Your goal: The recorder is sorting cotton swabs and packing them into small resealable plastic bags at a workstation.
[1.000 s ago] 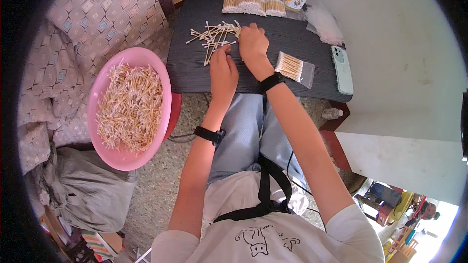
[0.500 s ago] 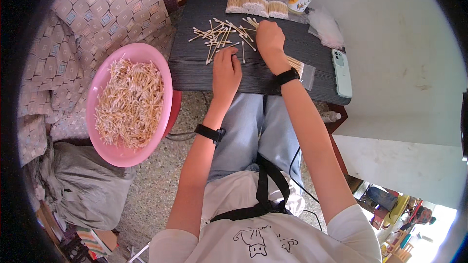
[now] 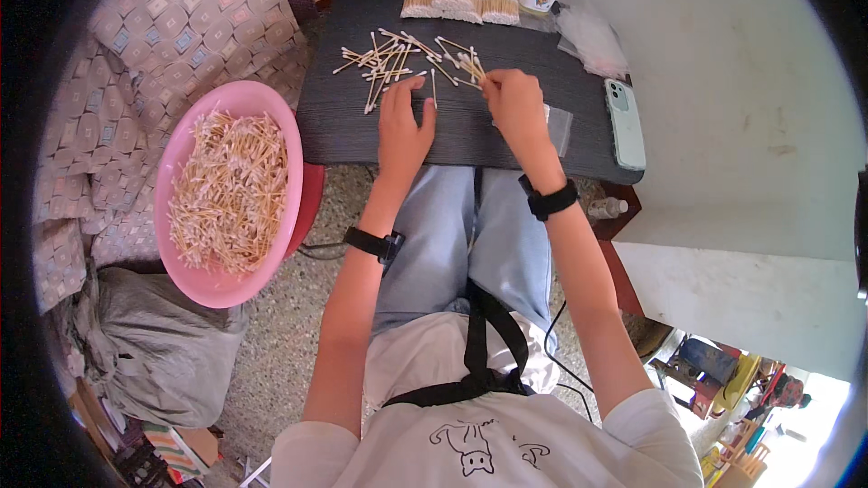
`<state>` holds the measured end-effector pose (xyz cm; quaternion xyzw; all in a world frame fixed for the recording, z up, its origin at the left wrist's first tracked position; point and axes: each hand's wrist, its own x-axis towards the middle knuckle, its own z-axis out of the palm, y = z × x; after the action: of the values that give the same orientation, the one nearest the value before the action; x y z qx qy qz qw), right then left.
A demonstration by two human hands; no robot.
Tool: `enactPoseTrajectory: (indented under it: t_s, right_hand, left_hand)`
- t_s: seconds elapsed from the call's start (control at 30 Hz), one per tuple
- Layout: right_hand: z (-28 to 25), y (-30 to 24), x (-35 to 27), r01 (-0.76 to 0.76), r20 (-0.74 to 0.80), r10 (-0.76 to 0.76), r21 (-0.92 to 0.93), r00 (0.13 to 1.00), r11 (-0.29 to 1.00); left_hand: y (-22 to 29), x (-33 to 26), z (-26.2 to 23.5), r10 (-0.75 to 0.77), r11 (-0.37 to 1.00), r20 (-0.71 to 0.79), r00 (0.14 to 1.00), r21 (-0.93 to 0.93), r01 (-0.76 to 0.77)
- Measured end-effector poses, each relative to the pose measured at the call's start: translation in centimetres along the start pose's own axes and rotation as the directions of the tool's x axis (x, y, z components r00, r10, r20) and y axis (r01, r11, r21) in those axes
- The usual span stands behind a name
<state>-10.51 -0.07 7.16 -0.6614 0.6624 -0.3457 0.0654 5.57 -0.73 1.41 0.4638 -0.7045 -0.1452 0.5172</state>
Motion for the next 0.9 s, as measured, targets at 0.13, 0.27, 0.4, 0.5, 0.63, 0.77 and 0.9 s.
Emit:
enactPoseTrajectory:
  t_s: [0.13, 0.27, 0.4, 0.5, 0.63, 0.77, 0.9]
  right_hand:
    - [0.2, 0.0, -2.4, -0.022, 0.073, 0.014, 0.120, 0.997, 0.993]
    - [0.4, -0.7, -4.0, 0.016, 0.050, -0.022, 0.115, 0.999, 0.993]
    - [0.9, -0.4, -4.3, -0.023, 0.043, 0.015, 0.183, 0.999, 0.983]
    - [0.8, -0.8, -4.2, -0.024, -0.014, 0.025, 0.025, 1.000, 0.999]
    - [0.4, -0.2, -3.9, -0.021, -0.053, 0.031, 0.167, 0.998, 0.986]
    - [-0.1, 0.1, -4.5, 0.085, 0.076, -0.111, 0.288, 0.991, 0.954]
    - [-0.8, -0.3, -4.8, 0.094, 0.167, -0.166, 0.372, 0.972, 0.923]
  left_hand:
    - [0.6, -0.2, 0.1, 0.067, 0.998, 0.054, 0.996, 0.017, -0.068]
    - [0.8, -0.3, -0.2, 0.063, 0.995, 0.158, 0.985, 0.069, -0.075]
    - [1.6, -0.2, -0.3, 0.108, 0.989, 0.247, 0.963, 0.073, -0.130]
    - [1.2, -0.4, -0.1, 0.075, 0.986, 0.288, 0.955, 0.121, -0.114]
    - [1.4, -0.4, 0.1, 0.050, 0.993, 0.266, 0.963, 0.092, -0.077]
    - [0.2, 0.1, -0.2, 0.069, 0.976, 0.126, 0.990, -0.213, -0.041]
    - [0.9, 0.1, 0.5, -0.134, 0.766, 0.258, 0.957, -0.586, 0.265]
